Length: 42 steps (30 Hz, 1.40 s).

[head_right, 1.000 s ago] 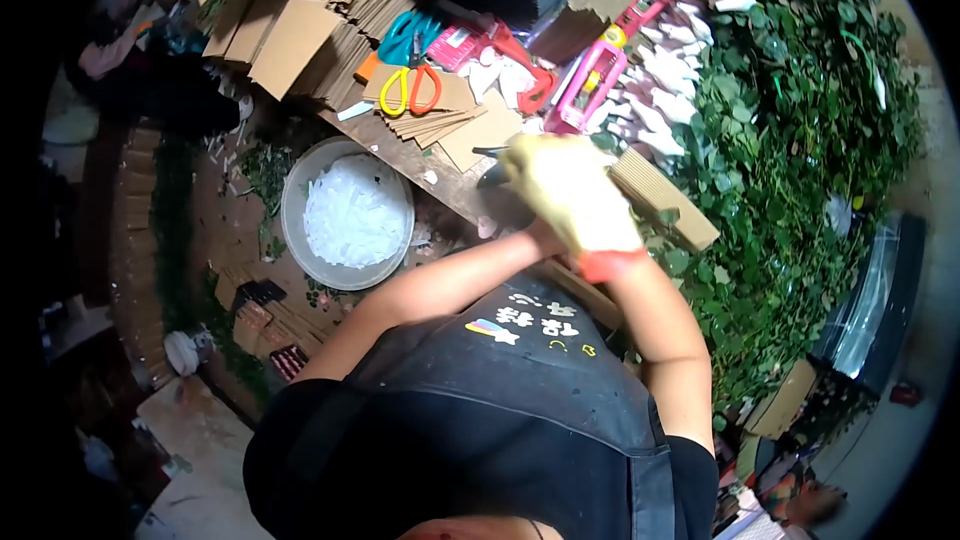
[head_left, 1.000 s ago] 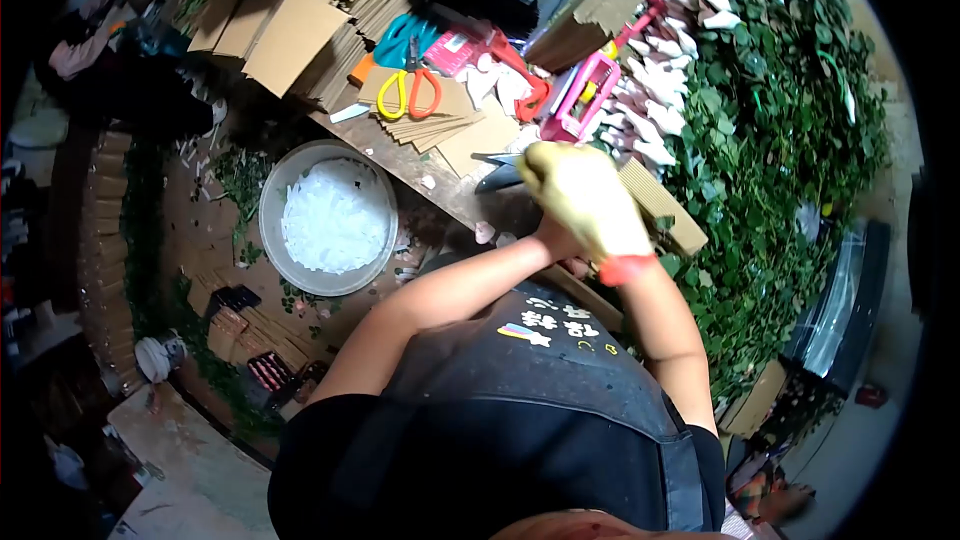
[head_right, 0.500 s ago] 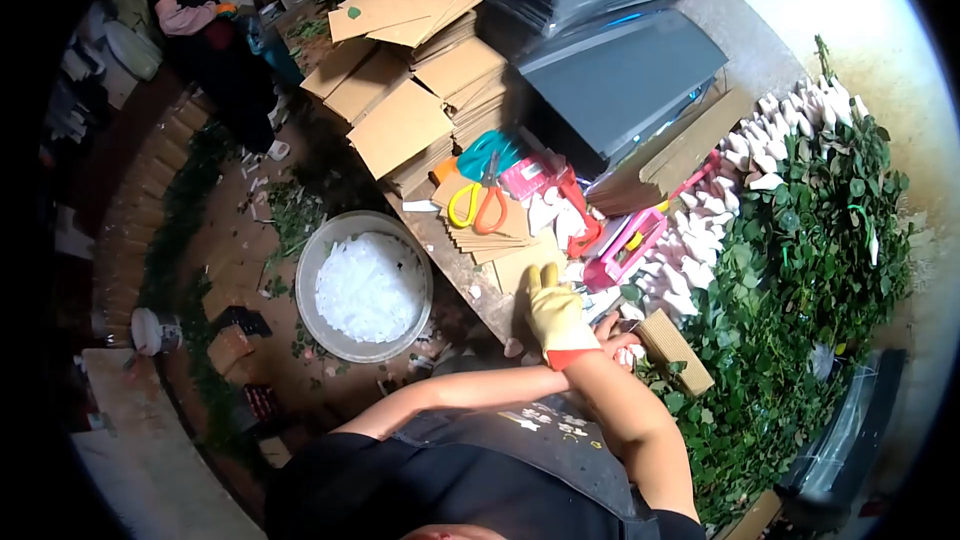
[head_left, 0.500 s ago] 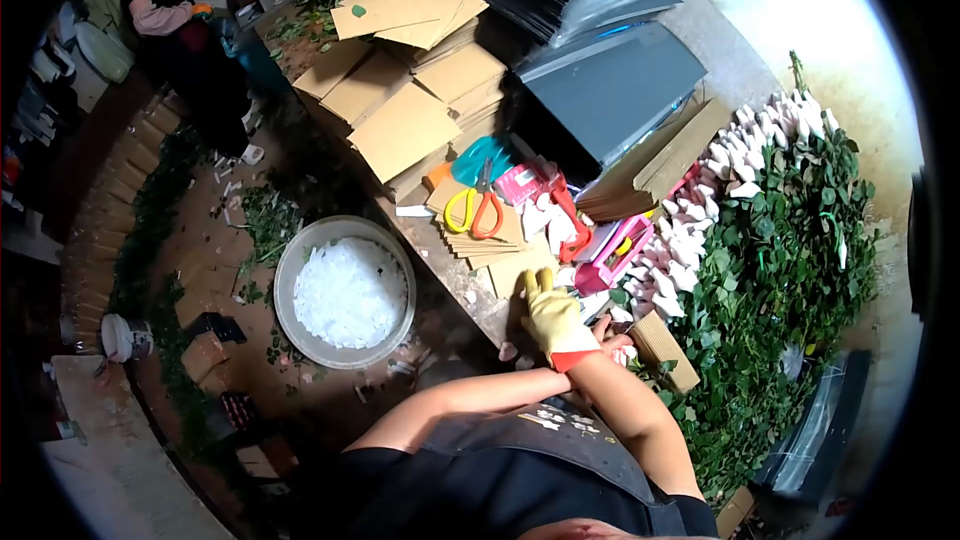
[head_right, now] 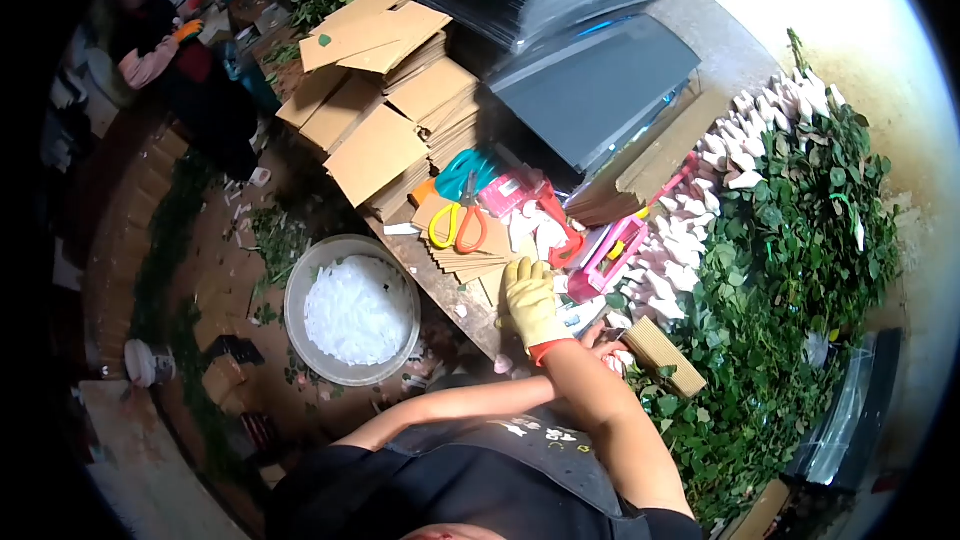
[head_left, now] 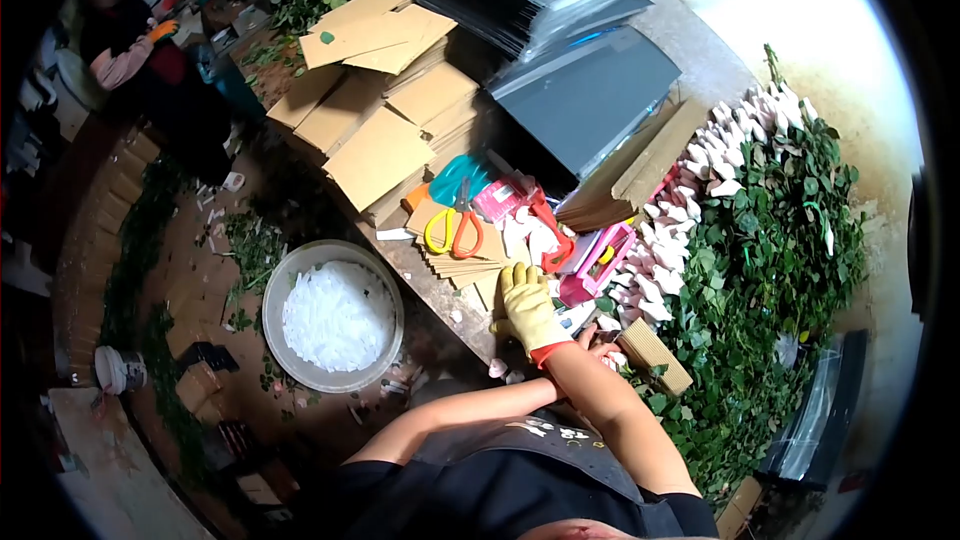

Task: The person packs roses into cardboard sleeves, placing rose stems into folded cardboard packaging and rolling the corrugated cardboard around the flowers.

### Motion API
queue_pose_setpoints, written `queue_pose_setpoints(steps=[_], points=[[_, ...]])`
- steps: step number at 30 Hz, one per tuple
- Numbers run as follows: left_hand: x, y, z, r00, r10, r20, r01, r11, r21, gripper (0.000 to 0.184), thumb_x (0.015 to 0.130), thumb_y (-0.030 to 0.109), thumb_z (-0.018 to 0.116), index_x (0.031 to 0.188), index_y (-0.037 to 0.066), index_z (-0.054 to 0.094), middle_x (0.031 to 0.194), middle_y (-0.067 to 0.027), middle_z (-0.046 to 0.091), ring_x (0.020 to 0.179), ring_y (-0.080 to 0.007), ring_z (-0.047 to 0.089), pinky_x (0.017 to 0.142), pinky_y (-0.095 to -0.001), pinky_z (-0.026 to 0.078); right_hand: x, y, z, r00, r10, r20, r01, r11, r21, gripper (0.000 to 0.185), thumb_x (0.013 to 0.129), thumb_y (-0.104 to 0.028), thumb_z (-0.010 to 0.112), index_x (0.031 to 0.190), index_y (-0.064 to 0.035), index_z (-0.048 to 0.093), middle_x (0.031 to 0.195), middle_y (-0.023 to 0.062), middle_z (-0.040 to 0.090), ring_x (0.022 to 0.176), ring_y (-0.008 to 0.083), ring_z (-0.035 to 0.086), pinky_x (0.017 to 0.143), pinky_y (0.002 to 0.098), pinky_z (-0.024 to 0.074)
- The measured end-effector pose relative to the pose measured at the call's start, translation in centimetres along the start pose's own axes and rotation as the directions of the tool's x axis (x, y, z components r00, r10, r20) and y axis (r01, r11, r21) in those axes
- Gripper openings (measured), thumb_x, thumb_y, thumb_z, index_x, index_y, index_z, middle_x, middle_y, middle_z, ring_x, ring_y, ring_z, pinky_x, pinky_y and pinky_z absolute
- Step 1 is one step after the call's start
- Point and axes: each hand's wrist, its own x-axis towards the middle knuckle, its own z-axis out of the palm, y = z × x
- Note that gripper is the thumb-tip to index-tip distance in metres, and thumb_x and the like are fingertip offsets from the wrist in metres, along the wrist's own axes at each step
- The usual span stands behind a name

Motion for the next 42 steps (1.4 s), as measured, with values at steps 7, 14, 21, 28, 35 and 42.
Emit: queue_pose_setpoints(steps=[7, 14, 21, 28, 35, 42], points=[[-0.1, -0.9, 1.0, 0.998, -0.025, -0.060, 0.020, 0.996, -0.089, 0.058, 0.084, 0.030, 0.084, 0.138, 0.021, 0.067, 0.170, -0.0257, 0.014, 0.154, -0.0453, 0.026, 0.123, -0.0466, 0.034, 0.3, -0.2, 3.3, 0.959, 0.023, -0.282, -0.022, 1.000, 0.007, 0.019, 0.088, -0.017, 0.057, 0.098, -0.0057, 0.068, 0.090, 0.0125, 0.065, 0.086, 0.0289, 0.064, 0.080, 0.0465, 0.0512], [0.8, -5.1, 1.8, 0.983, 0.163, -0.084, -0.166, 0.986, -0.033, 0.060, 0.082, 0.020, 0.086, 0.137, 0.014, 0.062, 0.130, -0.0151, 0.053, 0.120, -0.0289, 0.054, 0.114, -0.0408, 0.042, -0.3, 1.5, -3.6, 0.976, 0.039, -0.213, 0.009, 0.975, 0.221, 0.019, 0.079, -0.017, 0.068, 0.095, -0.0080, 0.074, 0.104, 0.0074, 0.069, 0.105, 0.0285, 0.064, 0.097, 0.0428, 0.0512], [0.1, 0.0, -1.7, 0.976, 0.145, 0.160, -0.097, 0.957, -0.275, 0.058, 0.095, 0.025, 0.073, 0.145, 0.003, 0.053, 0.130, -0.0154, 0.065, 0.122, -0.0273, 0.061, 0.111, -0.0409, 0.045, -5.2, 7.0, -11.9, 0.770, 0.621, -0.144, -0.225, 0.476, 0.850, 0.018, 0.097, -0.016, 0.062, 0.101, -0.0007, 0.072, 0.119, 0.0252, 0.071, 0.106, 0.0429, 0.070, 0.092, 0.0465, 0.0565], [-2.9, 3.5, -12.5, 0.941, 0.338, 0.011, -0.329, 0.910, 0.253, 0.020, 0.093, 0.009, 0.070, 0.112, 0.002, 0.072, 0.129, -0.0196, 0.064, 0.116, -0.0403, 0.060, 0.103, -0.0486, 0.047, -15.5, 6.9, -20.6, 0.602, 0.764, 0.231, -0.335, -0.020, 0.942, 0.034, 0.105, -0.019, 0.062, 0.135, -0.0044, 0.068, 0.126, 0.0110, 0.074, 0.111, 0.0191, 0.070, 0.096, 0.0340, 0.0555], [-2.7, -5.3, -22.4, 0.967, 0.247, -0.067, -0.108, 0.631, 0.769, 0.058, 0.087, 0.012, 0.074, 0.141, 0.001, 0.056, 0.136, -0.0228, 0.058, 0.126, -0.0413, 0.053, 0.105, -0.0486, 0.046, -22.0, 4.2, -13.0, 0.417, 0.892, 0.174, -0.216, -0.089, 0.972, 0.033, 0.108, -0.010, 0.058, 0.138, 0.0020, 0.064, 0.135, 0.0117, 0.070, 0.122, 0.0183, 0.066, 0.110, 0.0320, 0.0495], [-0.5, -4.2, -21.7, 0.992, 0.121, -0.025, -0.042, 0.515, 0.856, 0.048, 0.078, 0.009, 0.081, 0.121, -0.002, 0.065, 0.122, -0.0244, 0.062, 0.116, -0.0431, 0.058, 0.102, -0.0512, 0.048, -21.7, 4.9, -17.1, 0.636, 0.772, -0.003, -0.278, 0.232, 0.932, 0.030, 0.105, -0.009, 0.061, 0.133, 0.0000, 0.068, 0.121, 0.0137, 0.075, 0.102, 0.0174, 0.074, 0.090, 0.0299, 0.0583]])
